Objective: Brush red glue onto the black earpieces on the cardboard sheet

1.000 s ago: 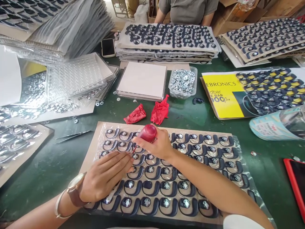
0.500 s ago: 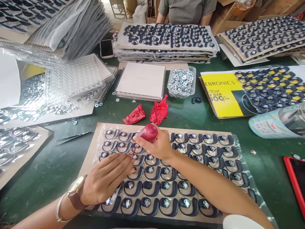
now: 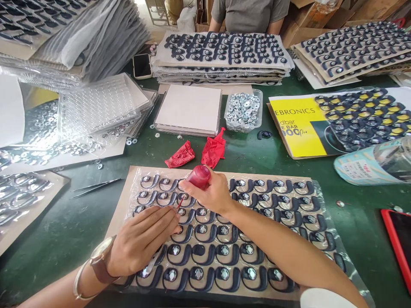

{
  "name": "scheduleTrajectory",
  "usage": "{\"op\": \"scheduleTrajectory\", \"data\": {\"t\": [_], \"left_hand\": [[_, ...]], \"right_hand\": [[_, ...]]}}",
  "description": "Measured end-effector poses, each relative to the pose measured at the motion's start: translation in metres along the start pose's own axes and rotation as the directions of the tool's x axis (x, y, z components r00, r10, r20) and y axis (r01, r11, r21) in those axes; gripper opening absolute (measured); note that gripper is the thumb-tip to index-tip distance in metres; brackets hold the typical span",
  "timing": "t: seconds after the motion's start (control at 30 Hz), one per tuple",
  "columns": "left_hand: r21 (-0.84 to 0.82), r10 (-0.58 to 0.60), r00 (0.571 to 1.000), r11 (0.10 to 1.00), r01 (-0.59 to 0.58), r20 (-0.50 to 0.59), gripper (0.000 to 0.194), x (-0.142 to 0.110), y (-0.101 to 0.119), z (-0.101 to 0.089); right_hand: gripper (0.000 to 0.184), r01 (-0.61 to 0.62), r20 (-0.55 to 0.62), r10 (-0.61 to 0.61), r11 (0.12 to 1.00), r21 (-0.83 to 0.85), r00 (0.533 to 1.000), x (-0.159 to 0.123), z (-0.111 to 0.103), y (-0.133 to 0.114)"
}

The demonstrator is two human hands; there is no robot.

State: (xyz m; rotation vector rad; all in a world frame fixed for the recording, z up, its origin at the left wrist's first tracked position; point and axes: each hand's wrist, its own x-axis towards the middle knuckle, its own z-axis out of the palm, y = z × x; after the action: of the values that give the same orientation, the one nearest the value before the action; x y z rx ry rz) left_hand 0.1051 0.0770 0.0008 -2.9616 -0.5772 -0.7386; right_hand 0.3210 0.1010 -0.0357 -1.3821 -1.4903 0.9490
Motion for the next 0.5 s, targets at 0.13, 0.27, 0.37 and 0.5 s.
{"op": "scheduleTrajectory", "data": {"t": [0.13,0.27,0.37,0.5], "left_hand": [[-0.009,-0.001,1.000,1.000,0.001,0.008,0.022,0.0013,-0.0014,-0.0016],[-0.056,-0.046,0.999,0.997,0.046,-0.002,0.020,0.0016,-0.0032,-0.0014],[-0.108,-0.087,0.996,0.990,0.086,-0.012,0.018,0.0017,-0.0055,-0.0014],[-0.170,-0.100,0.995,0.981,0.098,-0.002,0.018,0.0034,-0.0094,-0.0037]], "right_hand": [[0.033,-0.006,-0.010,0.006,1.000,-0.018,1.000,0.0002,-0.0007,-0.0026],[0.031,-0.026,-0.046,0.025,0.999,-0.028,0.999,-0.0007,-0.0023,-0.0047],[0.029,-0.018,-0.033,0.017,0.999,-0.033,0.999,-0.0011,-0.0035,-0.0042],[0.028,0.007,-0.023,-0.006,1.000,0.015,1.000,-0.0011,-0.0043,-0.0040]]}}
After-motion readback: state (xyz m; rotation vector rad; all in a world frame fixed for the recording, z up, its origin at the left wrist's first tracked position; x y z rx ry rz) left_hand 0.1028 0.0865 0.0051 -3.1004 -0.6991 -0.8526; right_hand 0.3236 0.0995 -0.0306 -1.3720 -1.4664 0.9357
